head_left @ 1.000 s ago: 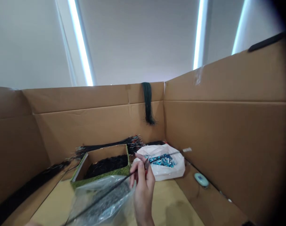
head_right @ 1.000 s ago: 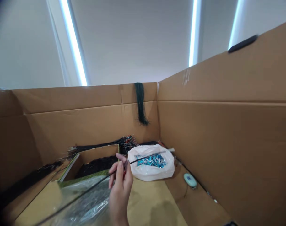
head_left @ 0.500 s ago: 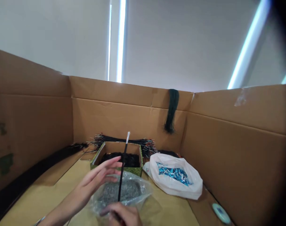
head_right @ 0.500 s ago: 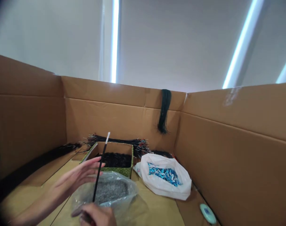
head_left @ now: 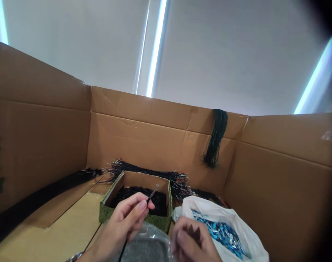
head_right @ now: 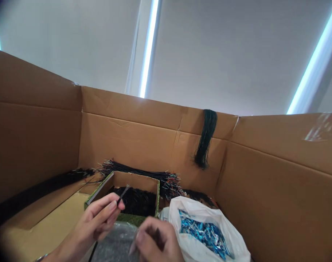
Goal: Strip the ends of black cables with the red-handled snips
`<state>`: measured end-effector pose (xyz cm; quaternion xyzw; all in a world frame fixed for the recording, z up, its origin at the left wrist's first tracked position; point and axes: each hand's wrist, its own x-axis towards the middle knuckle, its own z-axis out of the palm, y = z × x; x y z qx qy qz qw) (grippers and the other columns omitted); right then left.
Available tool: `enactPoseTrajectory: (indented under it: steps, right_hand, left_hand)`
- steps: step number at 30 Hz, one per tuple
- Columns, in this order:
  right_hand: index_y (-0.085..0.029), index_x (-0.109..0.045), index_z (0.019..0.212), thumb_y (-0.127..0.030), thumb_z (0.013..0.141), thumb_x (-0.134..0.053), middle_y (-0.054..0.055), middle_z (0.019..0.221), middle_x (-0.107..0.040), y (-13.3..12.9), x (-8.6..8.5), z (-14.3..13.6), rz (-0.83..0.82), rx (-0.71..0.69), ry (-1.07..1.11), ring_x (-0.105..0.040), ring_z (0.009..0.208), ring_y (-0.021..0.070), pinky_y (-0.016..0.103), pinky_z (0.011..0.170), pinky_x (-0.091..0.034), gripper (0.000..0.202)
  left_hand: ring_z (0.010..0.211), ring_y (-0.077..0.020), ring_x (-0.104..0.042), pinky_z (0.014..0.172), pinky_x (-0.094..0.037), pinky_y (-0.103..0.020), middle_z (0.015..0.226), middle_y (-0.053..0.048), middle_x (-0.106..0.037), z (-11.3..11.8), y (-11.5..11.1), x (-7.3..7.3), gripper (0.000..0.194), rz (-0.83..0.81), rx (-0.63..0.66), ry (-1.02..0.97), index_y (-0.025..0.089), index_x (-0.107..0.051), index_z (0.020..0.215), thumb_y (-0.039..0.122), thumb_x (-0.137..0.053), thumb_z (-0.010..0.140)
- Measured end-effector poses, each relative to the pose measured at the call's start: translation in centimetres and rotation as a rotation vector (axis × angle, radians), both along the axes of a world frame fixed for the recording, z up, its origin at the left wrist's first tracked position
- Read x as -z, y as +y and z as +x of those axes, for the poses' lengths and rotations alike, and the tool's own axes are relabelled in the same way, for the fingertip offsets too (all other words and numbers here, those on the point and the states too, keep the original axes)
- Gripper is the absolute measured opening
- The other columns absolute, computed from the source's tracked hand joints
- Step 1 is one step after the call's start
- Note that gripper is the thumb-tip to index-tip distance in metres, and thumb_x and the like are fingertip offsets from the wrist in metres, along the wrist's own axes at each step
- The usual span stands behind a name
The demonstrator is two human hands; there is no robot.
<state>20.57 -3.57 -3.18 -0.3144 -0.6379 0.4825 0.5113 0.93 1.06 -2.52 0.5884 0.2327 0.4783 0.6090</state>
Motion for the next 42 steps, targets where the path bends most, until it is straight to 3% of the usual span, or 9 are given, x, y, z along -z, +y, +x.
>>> enactPoseTrajectory:
  steps: [2, 5, 9, 16, 25, 29, 33, 36, 42]
  right_hand:
    - [-0.017, -0.059, 0.067, -0.067, 0.084, -0.065, -0.009, 0.047, -0.033, 1.6, -1.5, -0.6, -0.078, -0.045, 0.174, -0.022, 0.039, 0.0044, 0.021, 0.041, -0.017, 0.053]
    - [-0.018, -0.054, 0.067, -0.06, 0.083, -0.072, -0.012, 0.047, -0.026, 3.7, -2.8, -2.5, -0.167, -0.105, 0.403, -0.016, 0.04, 0.0042, 0.02, 0.04, -0.016, 0.048]
    - [-0.018, -0.058, 0.069, -0.053, 0.084, -0.073, -0.013, 0.044, -0.026, 5.6, -2.3, -4.2, -0.206, -0.19, 0.558, -0.015, 0.037, 0.0033, 0.019, 0.038, -0.018, 0.042]
    - [-0.02, -0.062, 0.084, -0.042, 0.086, -0.077, -0.011, 0.053, -0.035, 7.0, -1.2, -3.4, -0.244, -0.234, 0.633, -0.019, 0.042, 0.0034, 0.016, 0.042, -0.022, 0.027]
    - [-0.021, -0.055, 0.087, -0.044, 0.079, -0.08, -0.01, 0.055, -0.043, 7.5, 0.7, -3.7, -0.285, 0.021, 0.384, -0.029, 0.045, 0.0054, 0.02, 0.045, -0.025, 0.035]
    - [-0.02, -0.059, 0.084, -0.047, 0.086, -0.072, -0.006, 0.063, -0.05, 7.4, 0.1, -3.9, -0.185, 0.024, 0.201, -0.035, 0.051, 0.0071, 0.022, 0.049, -0.029, 0.031]
    - [-0.023, -0.071, 0.1, -0.044, 0.091, -0.069, -0.002, 0.076, -0.054, 6.8, -1.6, -2.0, -0.002, 0.104, -0.01, -0.045, 0.067, 0.0105, 0.023, 0.059, -0.036, 0.023]
    - [-0.031, -0.068, 0.119, -0.046, 0.094, -0.065, -0.002, 0.081, -0.054, 6.3, -2.0, -0.8, 0.036, 0.15, 0.058, -0.045, 0.066, 0.0098, 0.022, 0.056, -0.035, 0.03]
    - [-0.032, -0.074, 0.113, -0.039, 0.088, -0.075, -0.001, 0.083, -0.062, 6.7, -1.6, -1.3, 0.01, 0.038, 0.109, -0.05, 0.066, 0.008, 0.018, 0.053, -0.035, 0.026]
  left_hand:
    - [0.053, -0.0082, -0.02, 0.046, -0.017, -0.019, 0.063, 0.007, -0.033, -0.2, 0.8, 0.5, 0.036, 0.038, -0.037, 0.058, 0.019, -0.065, 0.095, 0.056, -0.06, 0.095]
    - [0.059, -0.0101, -0.031, 0.051, -0.026, -0.02, 0.071, 0.003, -0.044, -0.4, 1.6, 1.0, 0.035, 0.118, -0.128, 0.13, 0.02, -0.066, 0.091, 0.054, -0.059, 0.096]
    - [0.061, -0.0118, -0.036, 0.055, -0.032, -0.022, 0.069, 0.002, -0.047, -0.5, 2.2, 0.9, 0.036, 0.207, -0.165, 0.208, 0.02, -0.065, 0.084, 0.054, -0.059, 0.096]
    - [0.052, -0.0096, -0.03, 0.045, -0.024, -0.021, 0.064, 0.003, -0.047, -0.5, 3.3, 0.7, 0.036, 0.204, -0.165, 0.275, 0.02, -0.065, 0.087, 0.052, -0.053, 0.1]
    - [0.051, -0.0069, -0.039, 0.044, -0.025, -0.016, 0.062, 0.004, -0.056, 0.8, 3.2, 1.2, 0.028, 0.094, -0.265, 0.087, 0.02, -0.062, 0.088, 0.047, -0.068, 0.093]
    - [0.051, -0.0054, -0.04, 0.044, -0.026, -0.013, 0.063, 0.005, -0.057, 0.8, 3.3, 1.2, 0.024, 0.084, -0.291, -0.033, 0.021, -0.058, 0.088, 0.042, -0.067, 0.096]
    - [0.046, -0.0042, -0.033, 0.042, -0.024, -0.011, 0.062, 0.007, -0.059, 0.4, 3.7, 0.8, 0.026, 0.059, -0.21, -0.065, 0.021, -0.051, 0.086, 0.041, -0.063, 0.098]
    - [0.044, -0.0043, -0.03, 0.041, -0.022, -0.012, 0.062, 0.005, -0.063, 0.4, 3.6, 0.5, 0.029, 0.011, -0.083, -0.022, 0.021, -0.048, 0.086, 0.045, -0.06, 0.099]
    - [0.04, -0.0037, -0.026, 0.038, -0.019, -0.012, 0.059, 0.005, -0.064, 0.9, 3.0, 1.0, 0.03, -0.051, 0.12, -0.035, 0.022, -0.046, 0.088, 0.046, -0.059, 0.1]
